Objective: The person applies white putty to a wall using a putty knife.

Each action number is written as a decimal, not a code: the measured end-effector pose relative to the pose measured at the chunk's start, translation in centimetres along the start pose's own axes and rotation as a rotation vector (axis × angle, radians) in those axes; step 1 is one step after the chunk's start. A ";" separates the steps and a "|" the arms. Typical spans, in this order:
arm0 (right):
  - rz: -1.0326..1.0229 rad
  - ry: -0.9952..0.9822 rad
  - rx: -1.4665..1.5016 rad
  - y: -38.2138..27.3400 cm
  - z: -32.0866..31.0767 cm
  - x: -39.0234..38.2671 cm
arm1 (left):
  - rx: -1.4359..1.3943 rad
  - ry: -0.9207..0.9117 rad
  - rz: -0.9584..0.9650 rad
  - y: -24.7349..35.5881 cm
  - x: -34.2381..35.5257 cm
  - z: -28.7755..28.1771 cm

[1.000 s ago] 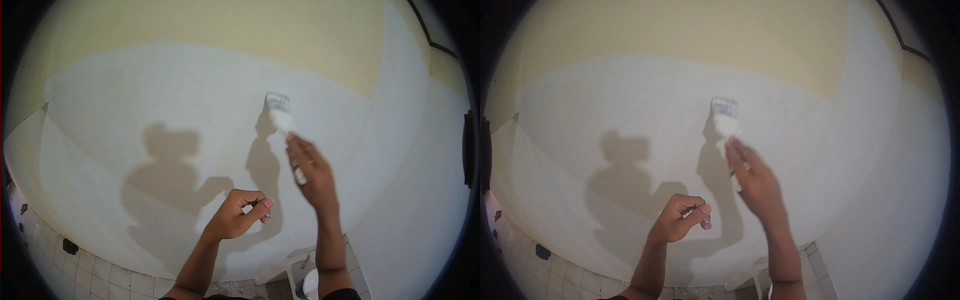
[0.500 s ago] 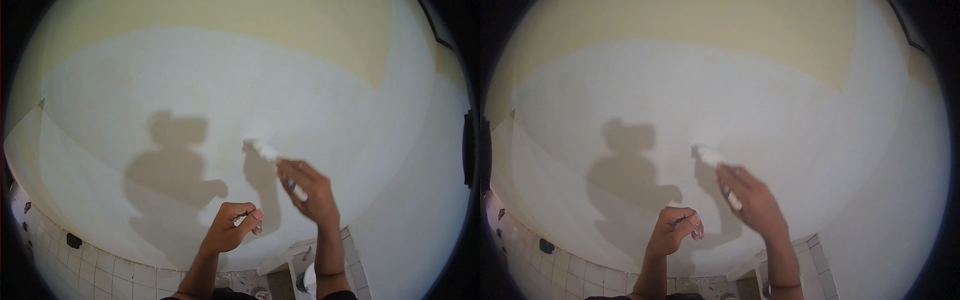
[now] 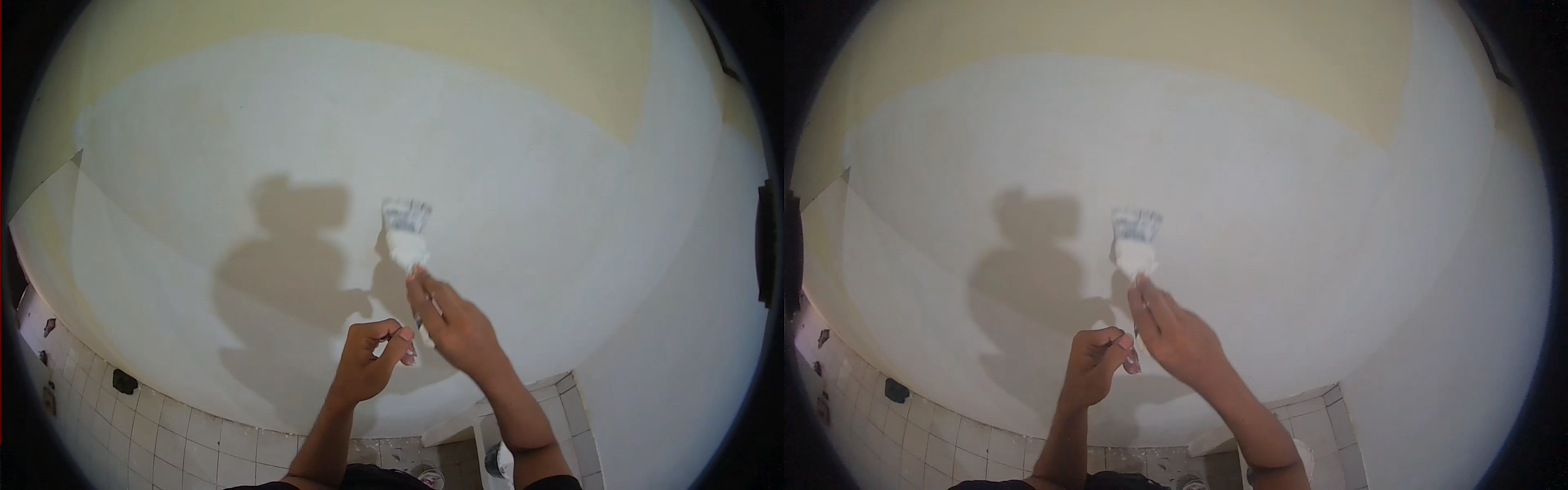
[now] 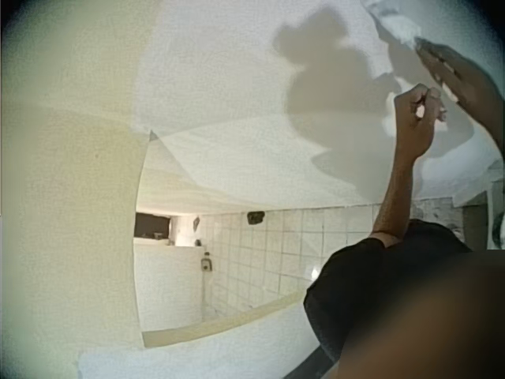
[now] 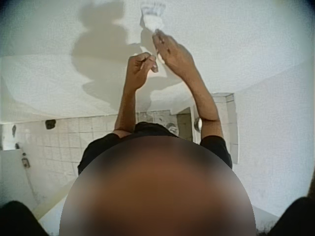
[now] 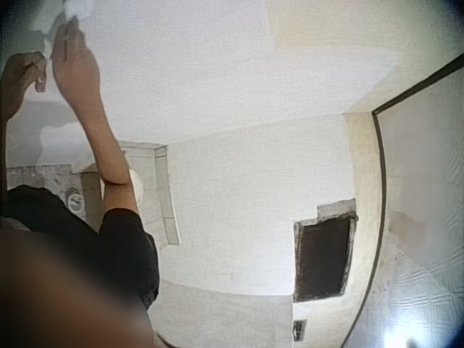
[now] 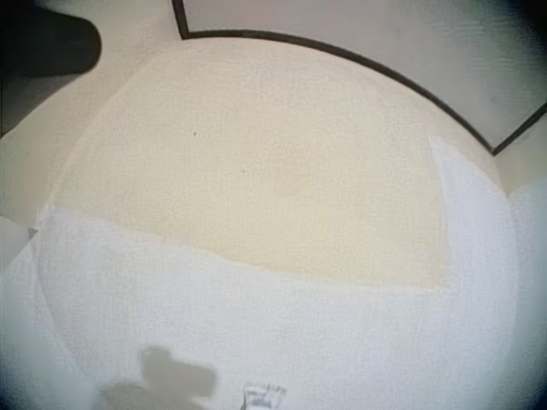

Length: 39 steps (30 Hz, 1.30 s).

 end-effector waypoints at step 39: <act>0.305 -0.006 0.341 -0.1 -1.3 -0.1 | 0.283 0.054 0.145 1.1 -1.4 -3.6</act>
Point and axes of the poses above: each hand's wrist, its own x-axis towards the middle knuckle, its own z-axis out of the palm, y = z × x, the point moved 1 cm from there along x, towards the middle knuckle, and after that the axes turned 10 degrees about y, right-handed, at the moved point
